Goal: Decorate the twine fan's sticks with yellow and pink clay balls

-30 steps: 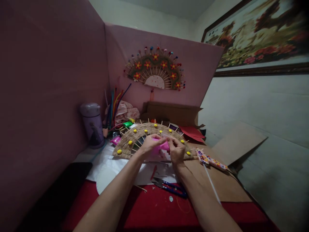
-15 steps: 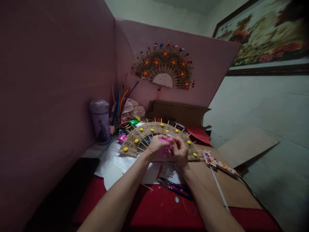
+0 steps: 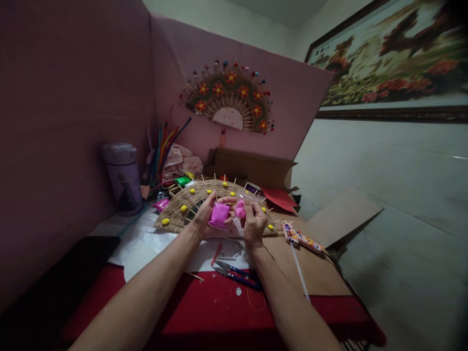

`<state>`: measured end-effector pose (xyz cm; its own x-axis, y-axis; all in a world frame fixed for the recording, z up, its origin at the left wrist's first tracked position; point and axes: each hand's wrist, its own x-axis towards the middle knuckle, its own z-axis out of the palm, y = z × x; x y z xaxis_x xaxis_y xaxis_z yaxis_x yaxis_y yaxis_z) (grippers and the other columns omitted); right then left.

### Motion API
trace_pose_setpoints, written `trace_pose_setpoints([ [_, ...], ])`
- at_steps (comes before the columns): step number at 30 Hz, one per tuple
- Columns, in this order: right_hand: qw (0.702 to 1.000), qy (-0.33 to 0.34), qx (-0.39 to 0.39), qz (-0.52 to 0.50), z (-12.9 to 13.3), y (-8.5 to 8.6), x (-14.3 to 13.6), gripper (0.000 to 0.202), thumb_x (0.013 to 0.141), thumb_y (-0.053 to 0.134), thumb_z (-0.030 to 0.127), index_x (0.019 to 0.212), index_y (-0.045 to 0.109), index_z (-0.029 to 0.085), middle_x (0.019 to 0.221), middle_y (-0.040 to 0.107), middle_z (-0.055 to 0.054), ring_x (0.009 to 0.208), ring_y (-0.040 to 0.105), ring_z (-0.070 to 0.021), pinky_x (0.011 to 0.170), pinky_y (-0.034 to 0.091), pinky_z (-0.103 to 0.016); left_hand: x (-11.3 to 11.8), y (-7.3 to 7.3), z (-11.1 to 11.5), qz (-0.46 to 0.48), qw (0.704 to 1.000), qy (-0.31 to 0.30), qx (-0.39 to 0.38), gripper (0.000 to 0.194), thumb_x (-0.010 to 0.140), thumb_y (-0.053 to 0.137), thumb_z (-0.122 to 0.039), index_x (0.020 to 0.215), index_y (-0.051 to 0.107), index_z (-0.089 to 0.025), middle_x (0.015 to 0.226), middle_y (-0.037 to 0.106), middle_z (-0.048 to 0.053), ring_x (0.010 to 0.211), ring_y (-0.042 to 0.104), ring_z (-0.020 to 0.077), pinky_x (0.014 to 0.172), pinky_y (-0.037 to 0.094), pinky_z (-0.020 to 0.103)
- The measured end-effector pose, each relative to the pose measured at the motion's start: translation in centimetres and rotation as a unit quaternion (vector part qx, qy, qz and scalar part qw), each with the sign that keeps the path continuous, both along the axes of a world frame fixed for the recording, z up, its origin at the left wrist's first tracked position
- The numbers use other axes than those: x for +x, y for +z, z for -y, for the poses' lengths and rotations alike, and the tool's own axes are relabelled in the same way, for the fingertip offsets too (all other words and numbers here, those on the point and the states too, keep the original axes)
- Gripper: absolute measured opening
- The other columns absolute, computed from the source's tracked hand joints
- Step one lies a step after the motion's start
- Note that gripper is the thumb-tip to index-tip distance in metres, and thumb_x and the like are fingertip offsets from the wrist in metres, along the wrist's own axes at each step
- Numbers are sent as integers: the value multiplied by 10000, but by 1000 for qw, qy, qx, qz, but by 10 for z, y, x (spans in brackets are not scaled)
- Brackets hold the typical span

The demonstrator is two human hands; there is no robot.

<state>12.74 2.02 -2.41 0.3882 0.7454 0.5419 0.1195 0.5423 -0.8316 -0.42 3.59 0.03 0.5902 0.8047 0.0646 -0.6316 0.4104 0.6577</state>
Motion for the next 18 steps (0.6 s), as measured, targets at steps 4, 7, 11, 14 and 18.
trace_pose_setpoints([
  [4,1000,1,13,-22,3,2,-3,426,818,525,530,585,496,175,534,484,35,505,411,-88,508,353,-218,0,2,2,-12,1000,-1,4,546,854,381,-580,983,614,-103,698,632,100,514,563,158,457,414,247],
  [7,1000,18,7,-12,5,3,-5,428,817,536,527,571,486,180,500,445,41,478,379,-87,475,332,-215,-1,-1,0,-27,1000,4,12,518,847,400,-566,983,613,-113,633,617,75,478,561,170,454,424,264],
  [11,999,50,-1,19,8,3,-8,394,825,539,503,613,543,171,489,471,35,481,411,-98,497,354,-226,-1,-1,-3,-23,999,32,-1,438,867,397,-454,1008,615,-101,601,615,61,423,531,149,445,437,263],
  [14,998,51,-2,42,8,3,-9,387,809,568,478,586,540,164,520,465,36,501,400,-92,502,335,-223,2,5,0,-2,998,54,-11,382,864,390,-339,1034,619,-85,691,664,88,468,569,146,508,484,273],
  [18,996,73,10,42,7,3,-10,323,804,584,440,650,572,156,591,511,27,554,442,-100,545,365,-227,5,11,5,10,997,75,-9,371,836,400,-253,1065,623,-66,765,693,113,628,649,186,642,525,301],
])
